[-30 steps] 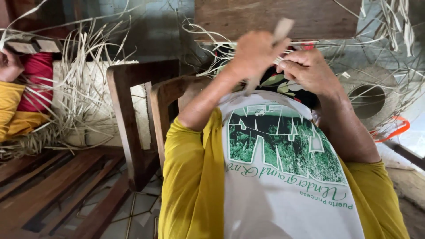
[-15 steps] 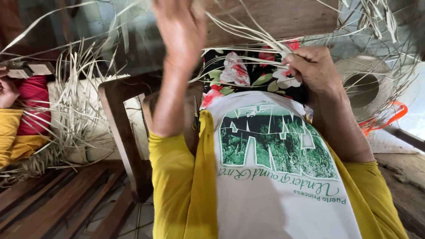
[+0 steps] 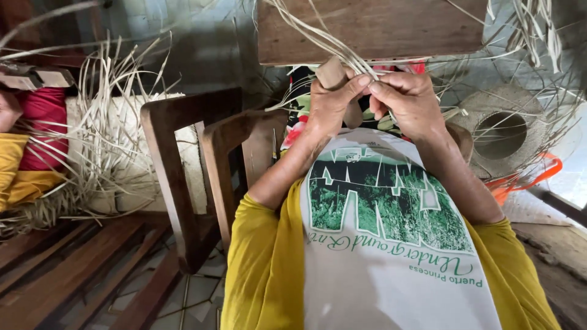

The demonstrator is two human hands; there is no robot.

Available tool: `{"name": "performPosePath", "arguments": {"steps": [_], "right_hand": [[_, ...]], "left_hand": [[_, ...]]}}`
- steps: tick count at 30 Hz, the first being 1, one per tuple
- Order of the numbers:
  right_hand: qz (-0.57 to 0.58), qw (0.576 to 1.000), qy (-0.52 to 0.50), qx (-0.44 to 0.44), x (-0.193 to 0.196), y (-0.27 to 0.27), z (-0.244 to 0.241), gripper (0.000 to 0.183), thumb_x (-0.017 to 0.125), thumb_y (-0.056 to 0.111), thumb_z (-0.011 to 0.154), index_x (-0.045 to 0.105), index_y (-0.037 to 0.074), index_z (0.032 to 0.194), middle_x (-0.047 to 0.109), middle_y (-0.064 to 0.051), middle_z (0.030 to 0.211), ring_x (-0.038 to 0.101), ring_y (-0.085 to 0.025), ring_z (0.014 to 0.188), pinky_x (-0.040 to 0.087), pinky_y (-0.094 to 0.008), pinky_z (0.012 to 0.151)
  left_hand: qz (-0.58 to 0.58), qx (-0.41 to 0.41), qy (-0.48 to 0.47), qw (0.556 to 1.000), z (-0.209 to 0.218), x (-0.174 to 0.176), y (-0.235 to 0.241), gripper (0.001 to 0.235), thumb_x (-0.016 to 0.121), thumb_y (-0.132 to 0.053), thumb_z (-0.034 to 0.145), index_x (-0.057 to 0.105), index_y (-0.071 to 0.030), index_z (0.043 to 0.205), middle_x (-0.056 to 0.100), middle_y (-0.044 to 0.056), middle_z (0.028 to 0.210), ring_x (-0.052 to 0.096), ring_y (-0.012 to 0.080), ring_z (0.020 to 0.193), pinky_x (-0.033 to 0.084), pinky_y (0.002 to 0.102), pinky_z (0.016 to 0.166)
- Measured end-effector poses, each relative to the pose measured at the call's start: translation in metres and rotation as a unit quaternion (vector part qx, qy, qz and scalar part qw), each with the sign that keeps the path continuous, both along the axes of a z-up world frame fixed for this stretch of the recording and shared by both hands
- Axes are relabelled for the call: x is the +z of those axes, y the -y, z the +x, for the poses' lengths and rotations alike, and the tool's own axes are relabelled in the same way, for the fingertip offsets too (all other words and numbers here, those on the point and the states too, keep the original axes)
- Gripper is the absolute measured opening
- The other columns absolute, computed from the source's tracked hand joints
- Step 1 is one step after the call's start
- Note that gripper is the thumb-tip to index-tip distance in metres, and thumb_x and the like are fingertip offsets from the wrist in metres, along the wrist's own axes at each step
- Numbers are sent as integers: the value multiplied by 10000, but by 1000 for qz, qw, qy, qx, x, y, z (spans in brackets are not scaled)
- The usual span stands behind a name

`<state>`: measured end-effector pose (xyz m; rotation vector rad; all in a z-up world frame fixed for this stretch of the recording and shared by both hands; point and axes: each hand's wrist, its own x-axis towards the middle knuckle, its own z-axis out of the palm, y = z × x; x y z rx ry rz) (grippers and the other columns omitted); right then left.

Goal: A person is rapidly weaving long, thin fibers together to create a handcrafted item, using their hands and occasionally a small wooden guide.

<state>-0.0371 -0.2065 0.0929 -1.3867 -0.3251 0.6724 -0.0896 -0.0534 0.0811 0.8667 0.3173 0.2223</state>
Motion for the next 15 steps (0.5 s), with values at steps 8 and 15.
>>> {"name": "performPosePath", "arguments": {"steps": [8,15], "right_hand": [[59,998,-26,-25,-5,-3,-2,167,589,75,1093,682,-14,985,636,-112,714,587,-177,544,525,-253,547],[59,998,23,-30,-6,-9,-5,166,601,59,1095,667,-45,984,647,-133,739,595,-164,526,530,-225,503]], "left_hand": [[53,30,-19,998,-3,-5,-3,195,849,-175,816,678,-112,746,668,9,689,581,107,607,501,238,579],[-10,24,-58,998,-12,-42,-5,156,880,-61,795,770,-81,904,765,23,825,684,126,728,604,259,680]]}}
